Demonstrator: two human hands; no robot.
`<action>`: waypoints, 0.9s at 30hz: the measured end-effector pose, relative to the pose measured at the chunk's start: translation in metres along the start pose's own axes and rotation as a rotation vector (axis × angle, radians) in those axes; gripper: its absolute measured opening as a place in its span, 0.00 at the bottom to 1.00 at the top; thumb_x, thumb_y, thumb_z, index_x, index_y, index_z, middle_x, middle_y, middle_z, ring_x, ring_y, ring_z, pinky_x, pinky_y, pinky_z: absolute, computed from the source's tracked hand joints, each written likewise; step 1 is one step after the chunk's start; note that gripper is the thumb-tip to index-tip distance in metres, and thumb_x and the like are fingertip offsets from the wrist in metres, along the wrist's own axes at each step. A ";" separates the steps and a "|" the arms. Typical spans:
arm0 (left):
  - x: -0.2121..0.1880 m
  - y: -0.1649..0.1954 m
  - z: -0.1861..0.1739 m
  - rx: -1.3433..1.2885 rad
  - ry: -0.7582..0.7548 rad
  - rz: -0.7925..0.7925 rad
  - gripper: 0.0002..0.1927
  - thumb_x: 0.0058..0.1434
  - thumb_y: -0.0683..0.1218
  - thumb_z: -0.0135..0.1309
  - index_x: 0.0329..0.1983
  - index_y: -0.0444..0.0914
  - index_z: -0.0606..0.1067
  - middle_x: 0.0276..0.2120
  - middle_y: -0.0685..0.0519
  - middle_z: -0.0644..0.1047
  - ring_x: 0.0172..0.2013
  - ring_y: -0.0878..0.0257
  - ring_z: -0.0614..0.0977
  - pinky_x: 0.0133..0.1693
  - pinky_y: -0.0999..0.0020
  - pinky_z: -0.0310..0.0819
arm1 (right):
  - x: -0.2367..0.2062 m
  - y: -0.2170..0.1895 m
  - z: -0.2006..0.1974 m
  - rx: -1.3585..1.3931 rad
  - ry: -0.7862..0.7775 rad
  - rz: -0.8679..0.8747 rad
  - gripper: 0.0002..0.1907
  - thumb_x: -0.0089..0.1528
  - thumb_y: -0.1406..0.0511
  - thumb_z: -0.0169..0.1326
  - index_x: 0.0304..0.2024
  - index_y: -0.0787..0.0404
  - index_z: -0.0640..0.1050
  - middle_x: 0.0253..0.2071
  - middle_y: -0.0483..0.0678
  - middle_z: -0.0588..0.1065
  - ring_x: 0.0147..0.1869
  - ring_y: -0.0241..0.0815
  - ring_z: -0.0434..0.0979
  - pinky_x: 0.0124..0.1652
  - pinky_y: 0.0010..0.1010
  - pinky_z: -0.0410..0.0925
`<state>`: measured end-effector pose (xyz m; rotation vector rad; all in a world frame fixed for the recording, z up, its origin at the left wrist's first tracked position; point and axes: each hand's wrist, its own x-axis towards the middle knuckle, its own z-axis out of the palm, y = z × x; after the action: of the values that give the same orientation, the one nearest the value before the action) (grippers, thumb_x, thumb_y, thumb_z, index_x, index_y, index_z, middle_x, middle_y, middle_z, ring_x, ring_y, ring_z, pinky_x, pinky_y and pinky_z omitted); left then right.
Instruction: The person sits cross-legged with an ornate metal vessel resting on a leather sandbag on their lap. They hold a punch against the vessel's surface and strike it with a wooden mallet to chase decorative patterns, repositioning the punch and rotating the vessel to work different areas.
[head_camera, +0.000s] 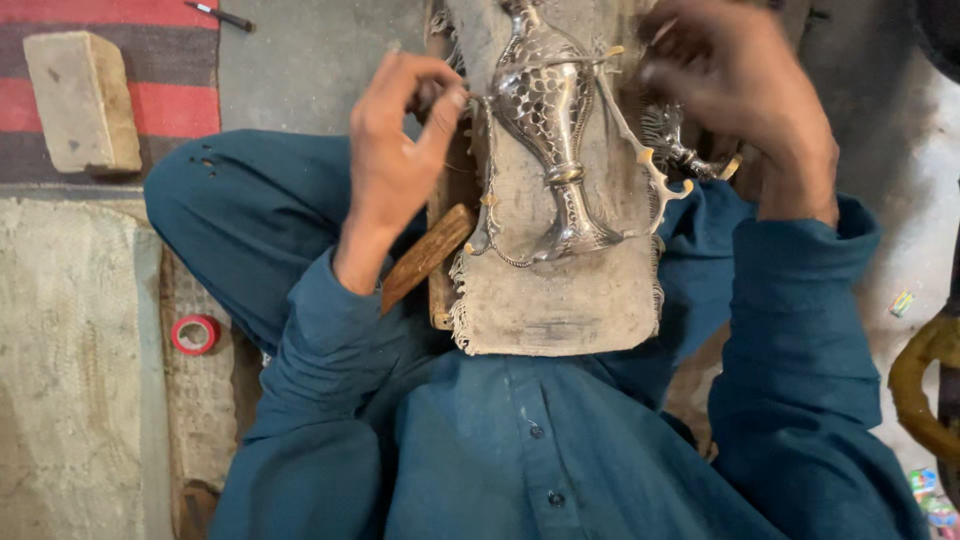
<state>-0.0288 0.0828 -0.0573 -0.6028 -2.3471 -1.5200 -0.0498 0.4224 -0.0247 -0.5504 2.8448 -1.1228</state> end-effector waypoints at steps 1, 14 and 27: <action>-0.005 0.004 0.004 0.044 0.019 0.026 0.05 0.71 0.39 0.60 0.47 0.36 0.76 0.36 0.49 0.74 0.35 0.61 0.77 0.38 0.65 0.70 | 0.003 0.005 0.002 0.049 0.094 -0.068 0.11 0.65 0.77 0.59 0.50 0.71 0.77 0.40 0.54 0.79 0.43 0.42 0.80 0.43 0.32 0.73; -0.028 0.009 -0.004 0.152 0.039 0.005 0.10 0.67 0.35 0.57 0.50 0.36 0.72 0.50 0.46 0.77 0.52 0.46 0.80 0.55 0.57 0.76 | -0.014 -0.021 0.009 0.361 0.328 -0.105 0.10 0.72 0.83 0.51 0.54 0.73 0.73 0.44 0.52 0.78 0.52 0.43 0.84 0.49 0.29 0.79; -0.159 0.006 -0.096 0.143 -0.538 -0.947 0.22 0.57 0.47 0.64 0.51 0.34 0.72 0.33 0.40 0.78 0.31 0.49 0.78 0.38 0.60 0.75 | 0.012 -0.089 0.066 0.343 0.104 -0.174 0.13 0.75 0.78 0.61 0.58 0.69 0.73 0.48 0.54 0.80 0.54 0.42 0.85 0.54 0.27 0.79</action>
<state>0.1136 -0.0331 -0.0846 0.2493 -3.4086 -1.6003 -0.0228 0.3150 -0.0130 -0.7412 2.6333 -1.6691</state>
